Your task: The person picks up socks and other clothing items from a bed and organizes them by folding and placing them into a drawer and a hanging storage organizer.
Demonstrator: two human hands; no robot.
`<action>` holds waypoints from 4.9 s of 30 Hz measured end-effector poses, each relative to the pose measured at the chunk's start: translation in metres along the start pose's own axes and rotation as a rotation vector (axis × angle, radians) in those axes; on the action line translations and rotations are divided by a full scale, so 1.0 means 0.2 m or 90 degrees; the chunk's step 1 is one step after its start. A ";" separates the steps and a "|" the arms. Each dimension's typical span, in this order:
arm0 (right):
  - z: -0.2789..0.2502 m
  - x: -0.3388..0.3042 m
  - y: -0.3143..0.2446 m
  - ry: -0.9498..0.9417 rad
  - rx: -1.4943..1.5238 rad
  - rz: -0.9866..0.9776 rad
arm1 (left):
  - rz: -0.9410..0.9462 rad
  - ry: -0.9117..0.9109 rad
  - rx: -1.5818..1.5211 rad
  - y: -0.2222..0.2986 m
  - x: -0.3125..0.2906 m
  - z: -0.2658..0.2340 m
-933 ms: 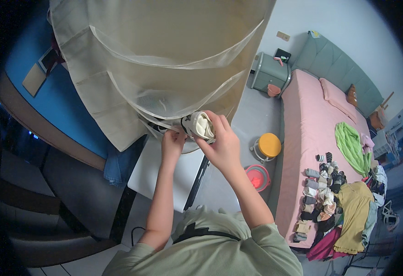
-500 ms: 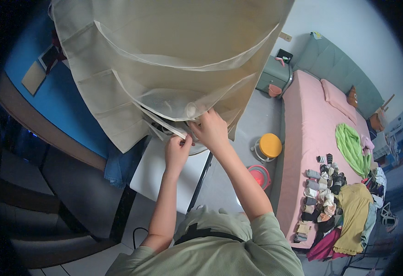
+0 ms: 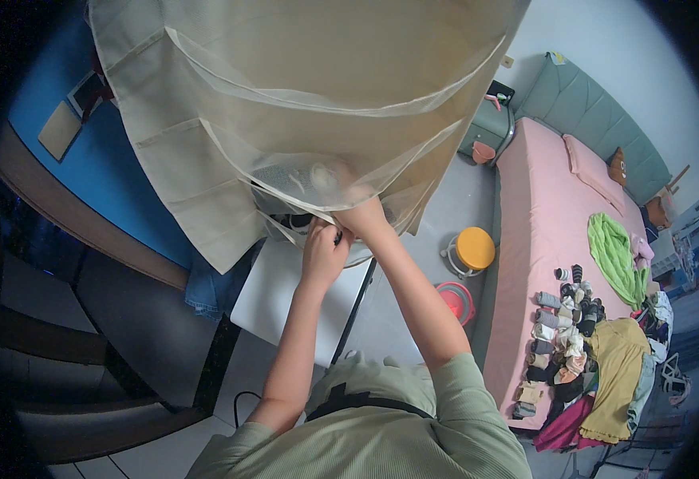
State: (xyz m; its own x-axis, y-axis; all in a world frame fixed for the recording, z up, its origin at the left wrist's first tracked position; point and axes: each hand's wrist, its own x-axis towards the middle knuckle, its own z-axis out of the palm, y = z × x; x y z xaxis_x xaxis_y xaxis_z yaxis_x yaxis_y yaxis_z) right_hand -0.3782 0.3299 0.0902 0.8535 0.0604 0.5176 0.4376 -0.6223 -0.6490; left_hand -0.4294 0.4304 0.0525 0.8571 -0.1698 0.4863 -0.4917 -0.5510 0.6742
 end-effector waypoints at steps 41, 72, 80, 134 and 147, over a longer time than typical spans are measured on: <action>-0.65 -0.56 0.08 -0.136 0.342 0.169 | -0.216 0.043 -0.275 0.34 -0.26 0.20; -2.18 -1.72 1.00 0.152 0.326 0.371 | -0.116 -0.349 -0.317 1.66 -0.54 1.67; -2.28 -1.79 1.08 0.233 0.296 0.463 | -0.072 -0.462 -0.384 1.69 -0.42 1.92; -2.94 -2.56 2.83 0.467 0.219 0.805 | -0.266 -0.976 -0.350 1.84 -0.59 4.27; -2.80 -3.05 3.32 0.846 0.307 0.849 | -0.023 -0.945 -0.281 1.95 -0.98 4.86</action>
State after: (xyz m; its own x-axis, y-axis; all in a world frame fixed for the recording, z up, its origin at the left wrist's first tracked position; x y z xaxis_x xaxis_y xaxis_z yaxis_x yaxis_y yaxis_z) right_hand -0.7667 -0.5562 -0.3439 0.0271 -0.8747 -0.4840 0.0181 0.4845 -0.8746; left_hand -0.6404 -0.5461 -0.3196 0.1148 -0.9395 -0.3227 -0.2436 -0.3416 0.9077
